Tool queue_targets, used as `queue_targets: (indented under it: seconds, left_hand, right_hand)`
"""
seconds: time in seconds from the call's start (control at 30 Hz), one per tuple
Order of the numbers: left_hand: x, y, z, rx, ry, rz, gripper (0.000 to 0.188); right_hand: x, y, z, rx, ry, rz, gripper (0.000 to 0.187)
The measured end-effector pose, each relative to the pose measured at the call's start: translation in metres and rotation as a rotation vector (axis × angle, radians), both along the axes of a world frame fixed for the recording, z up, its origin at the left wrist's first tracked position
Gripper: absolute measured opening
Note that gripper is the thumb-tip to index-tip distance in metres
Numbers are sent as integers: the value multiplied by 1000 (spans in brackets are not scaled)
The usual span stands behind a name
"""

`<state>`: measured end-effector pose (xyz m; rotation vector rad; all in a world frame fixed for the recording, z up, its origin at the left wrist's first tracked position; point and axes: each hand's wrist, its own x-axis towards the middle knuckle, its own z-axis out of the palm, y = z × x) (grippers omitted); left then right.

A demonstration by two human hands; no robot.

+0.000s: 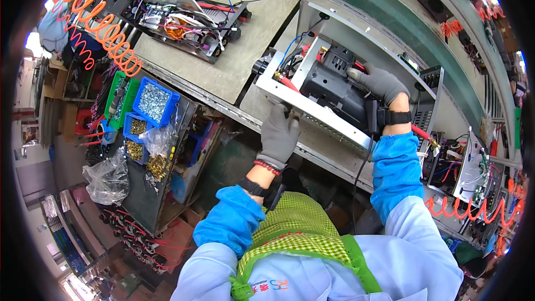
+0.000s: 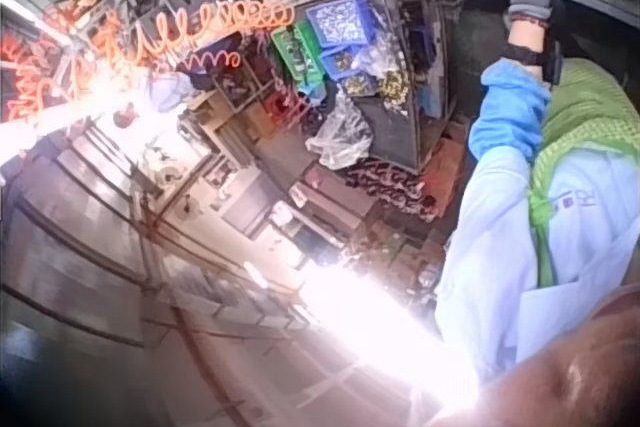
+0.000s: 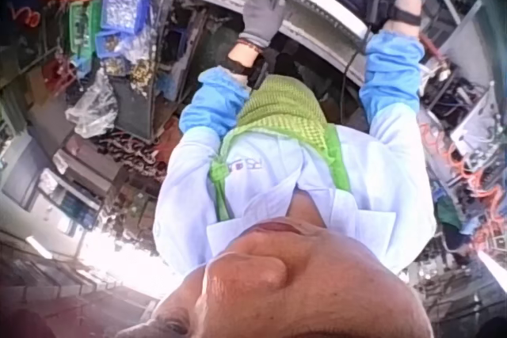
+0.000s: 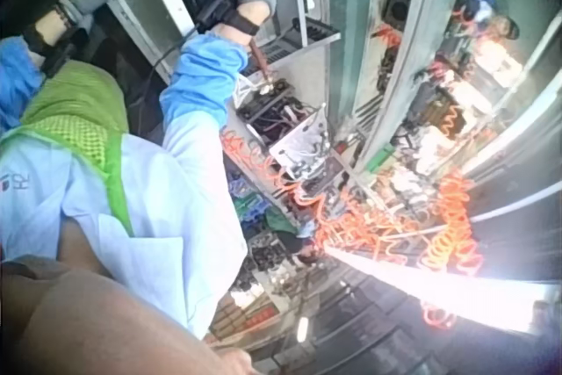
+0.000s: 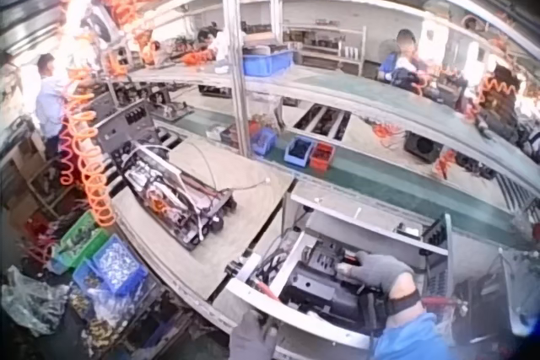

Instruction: Assembling and securing components into an industrial metal chassis using an air screwdriver and manual handling.

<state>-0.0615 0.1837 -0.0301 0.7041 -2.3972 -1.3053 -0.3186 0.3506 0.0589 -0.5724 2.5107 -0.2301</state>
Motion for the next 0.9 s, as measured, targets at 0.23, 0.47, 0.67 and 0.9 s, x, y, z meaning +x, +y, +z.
queue_targets:
  seconds: [0.23,0.47,0.67,0.9]
  left_hand:
    - [67,-111,20,-359,-48,-210,37]
    - [184,-369,-26,-461,-478,289,43]
    - [168,-432,-88,-540,-653,105,51]
    - [156,-432,-102,-400,-540,-36,32]
  right_hand:
    - [3,-2,-1,10,-24,-2,82]
    - [6,-2,17,-104,-56,-101,67]
    - [65,-82,137,-234,228,-8,54]
    - [180,-353,127,-558,42,702,51]
